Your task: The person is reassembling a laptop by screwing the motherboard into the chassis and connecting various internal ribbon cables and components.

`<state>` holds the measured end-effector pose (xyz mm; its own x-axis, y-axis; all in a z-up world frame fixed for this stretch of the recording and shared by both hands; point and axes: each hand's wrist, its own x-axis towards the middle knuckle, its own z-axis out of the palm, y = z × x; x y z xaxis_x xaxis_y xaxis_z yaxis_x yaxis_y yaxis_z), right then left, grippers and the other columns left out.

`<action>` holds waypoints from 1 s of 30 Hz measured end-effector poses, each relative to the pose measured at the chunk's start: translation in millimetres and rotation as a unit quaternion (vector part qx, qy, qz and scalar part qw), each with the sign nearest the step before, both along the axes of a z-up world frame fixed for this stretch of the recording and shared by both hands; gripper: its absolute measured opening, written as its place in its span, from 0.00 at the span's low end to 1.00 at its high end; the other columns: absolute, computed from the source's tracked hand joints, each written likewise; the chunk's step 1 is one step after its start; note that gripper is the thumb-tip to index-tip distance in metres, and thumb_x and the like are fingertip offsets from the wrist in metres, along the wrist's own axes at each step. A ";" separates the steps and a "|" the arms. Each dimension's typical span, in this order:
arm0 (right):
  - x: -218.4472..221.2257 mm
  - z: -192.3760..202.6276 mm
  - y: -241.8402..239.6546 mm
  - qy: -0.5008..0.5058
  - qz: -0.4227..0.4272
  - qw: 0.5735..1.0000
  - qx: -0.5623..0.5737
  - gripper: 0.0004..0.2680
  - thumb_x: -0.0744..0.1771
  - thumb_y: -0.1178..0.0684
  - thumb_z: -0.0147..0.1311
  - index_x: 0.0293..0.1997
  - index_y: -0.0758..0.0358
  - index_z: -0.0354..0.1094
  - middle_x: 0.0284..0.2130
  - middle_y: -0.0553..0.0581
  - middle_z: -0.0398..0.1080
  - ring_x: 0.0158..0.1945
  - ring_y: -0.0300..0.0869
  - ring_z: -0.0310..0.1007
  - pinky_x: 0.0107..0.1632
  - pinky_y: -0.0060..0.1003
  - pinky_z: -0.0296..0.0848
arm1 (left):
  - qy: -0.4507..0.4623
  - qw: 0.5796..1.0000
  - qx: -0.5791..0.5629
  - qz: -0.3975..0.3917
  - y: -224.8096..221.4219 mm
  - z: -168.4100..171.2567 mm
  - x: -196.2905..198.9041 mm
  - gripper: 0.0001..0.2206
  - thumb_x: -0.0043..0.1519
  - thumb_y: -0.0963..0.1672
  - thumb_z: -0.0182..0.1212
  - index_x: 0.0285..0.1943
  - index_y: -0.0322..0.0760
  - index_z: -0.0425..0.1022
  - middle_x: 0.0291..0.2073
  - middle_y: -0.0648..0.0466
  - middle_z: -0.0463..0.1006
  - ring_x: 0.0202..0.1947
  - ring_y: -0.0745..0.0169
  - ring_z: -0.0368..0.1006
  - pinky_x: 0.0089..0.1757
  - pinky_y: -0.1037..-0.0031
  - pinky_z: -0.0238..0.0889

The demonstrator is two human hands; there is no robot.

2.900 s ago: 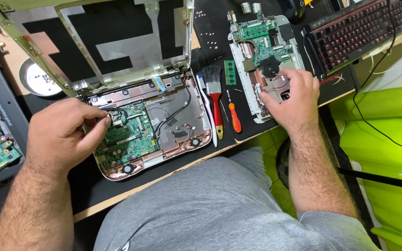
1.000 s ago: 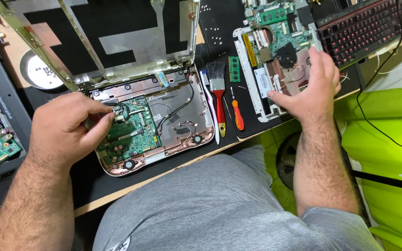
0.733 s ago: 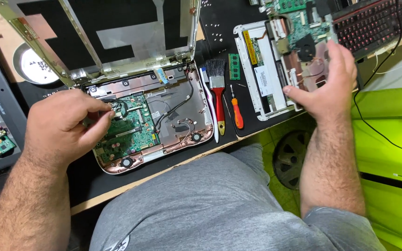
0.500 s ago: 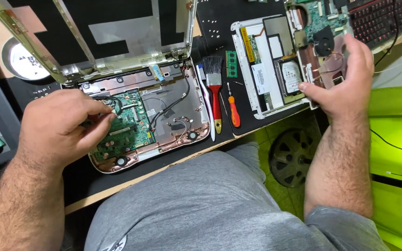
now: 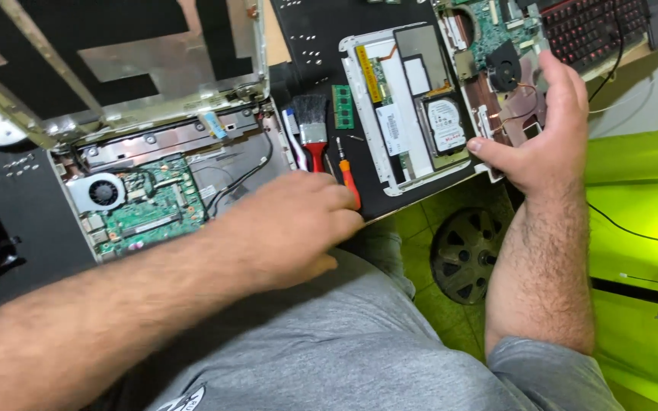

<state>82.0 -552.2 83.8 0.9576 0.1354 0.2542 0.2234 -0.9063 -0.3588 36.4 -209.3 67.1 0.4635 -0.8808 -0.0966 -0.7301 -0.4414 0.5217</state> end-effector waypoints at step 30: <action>-3.4 -73.7 30.1 0.066 -0.031 0.997 0.025 0.45 0.51 0.38 0.78 0.74 0.60 0.56 0.63 0.65 0.55 0.69 0.61 0.52 0.69 0.59 0.51 | 0.131 0.953 -0.274 0.000 -7.6 -52.2 -52.0 0.13 0.64 0.50 0.57 0.44 0.38 0.77 0.36 0.47 0.79 0.41 0.42 0.77 0.43 0.53 0.72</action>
